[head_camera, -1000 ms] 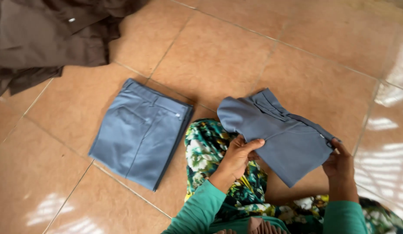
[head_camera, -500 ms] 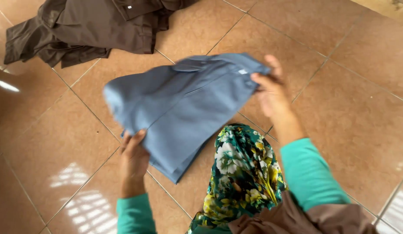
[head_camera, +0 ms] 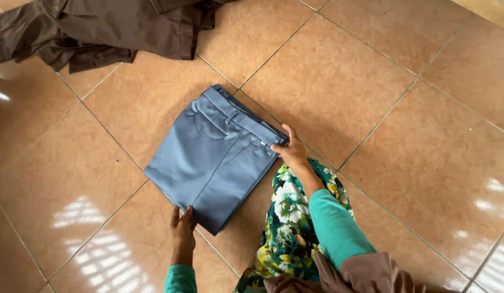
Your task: The person sits on the floor and folds multiple pairs of grey trousers by hand. They lay each pair flat, fold the legs together, and then fold the garment into a compact rectangle before stacking it with the others.
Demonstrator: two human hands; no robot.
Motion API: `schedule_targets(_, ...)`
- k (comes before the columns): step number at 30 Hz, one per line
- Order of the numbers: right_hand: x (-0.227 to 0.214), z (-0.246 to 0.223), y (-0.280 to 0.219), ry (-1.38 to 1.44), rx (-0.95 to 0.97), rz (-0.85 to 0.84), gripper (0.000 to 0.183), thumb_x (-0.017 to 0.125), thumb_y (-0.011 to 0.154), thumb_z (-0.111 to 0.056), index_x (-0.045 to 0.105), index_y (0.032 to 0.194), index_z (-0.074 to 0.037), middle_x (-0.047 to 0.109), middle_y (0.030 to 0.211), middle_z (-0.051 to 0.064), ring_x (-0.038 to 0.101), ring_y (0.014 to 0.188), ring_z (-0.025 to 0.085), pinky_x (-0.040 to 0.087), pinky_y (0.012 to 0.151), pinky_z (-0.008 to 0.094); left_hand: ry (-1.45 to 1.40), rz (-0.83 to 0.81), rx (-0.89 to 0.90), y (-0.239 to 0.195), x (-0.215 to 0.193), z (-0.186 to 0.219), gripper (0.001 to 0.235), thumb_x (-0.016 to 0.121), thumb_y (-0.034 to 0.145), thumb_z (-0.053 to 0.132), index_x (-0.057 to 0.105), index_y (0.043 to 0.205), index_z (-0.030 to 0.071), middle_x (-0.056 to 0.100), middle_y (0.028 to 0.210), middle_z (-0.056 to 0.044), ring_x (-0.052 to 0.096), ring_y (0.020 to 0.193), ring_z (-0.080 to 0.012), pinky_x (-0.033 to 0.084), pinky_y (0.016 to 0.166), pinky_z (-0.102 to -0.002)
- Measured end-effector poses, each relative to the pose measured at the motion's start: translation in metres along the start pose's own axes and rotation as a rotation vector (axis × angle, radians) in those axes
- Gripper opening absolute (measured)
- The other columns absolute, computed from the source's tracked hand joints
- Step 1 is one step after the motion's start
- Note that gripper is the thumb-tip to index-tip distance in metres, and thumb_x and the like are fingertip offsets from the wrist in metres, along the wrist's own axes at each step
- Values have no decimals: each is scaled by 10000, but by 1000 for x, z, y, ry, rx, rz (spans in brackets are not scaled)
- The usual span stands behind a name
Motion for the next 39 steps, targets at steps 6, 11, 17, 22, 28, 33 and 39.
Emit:
schedule_targets(6,-3,1,0,-94,-37,62,760,766,809,-156,462,1500,-248,543,1513,34,583,1281,196,481,1053,295,-5,12,-14,12,-4,-10,578,652,923,153,507,1482,163,676,1156,-78,637,1014,-208,534,938,-373)
schedule_targets(11,-2,22,22,-274,-209,79,717,742,827,-242,467,1487,-194,539,1515,11,547,1227,204,415,1094,346,52,141,209,68,-23,-29,700,660,890,111,356,1519,153,527,1248,-85,553,1079,-207,492,958,-363)
schedule_targets(17,6,17,16,-1008,-583,252,659,641,952,-422,422,1560,-291,456,1508,153,467,1382,368,447,1082,530,758,356,754,36,46,53,703,700,939,290,394,1571,249,414,1553,-190,376,1453,-387,307,1161,-581)
schedule_targets(22,27,-13,-21,-1367,-731,270,625,458,1047,-566,396,1587,-258,288,1672,139,193,1556,366,238,1187,601,1041,155,989,-14,171,70,635,521,1047,423,305,1619,252,237,1671,-183,148,1535,-439,103,1201,-640)
schedule_targets(28,25,-6,-15,-1353,-697,182,637,331,1084,-581,247,1634,-270,135,1709,143,26,1581,377,72,1201,672,1272,12,1151,-26,249,48,649,398,1075,494,258,1633,193,192,1670,-231,84,1541,-485,47,1176,-710)
schedule_targets(33,7,-9,-14,-1334,-605,181,648,336,1084,-576,221,1641,-266,138,1710,147,67,1575,383,109,1201,692,1295,-30,1163,-28,274,34,665,359,1078,550,268,1625,184,202,1658,-248,80,1535,-498,45,1167,-729)
schedule_targets(39,-54,10,-10,-1279,-666,384,674,468,1028,-556,317,1618,-268,270,1673,155,165,1560,388,129,1170,715,1292,-128,1292,-57,340,3,685,410,1045,559,301,1609,184,219,1649,-252,97,1537,-497,47,1176,-723)
Point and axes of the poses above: each hand's wrist, its own y-axis towards the middle knuckle, its own x-axis out of the palm, z = x × y, the point moved 8 cm from there along y, towards the middle knuckle
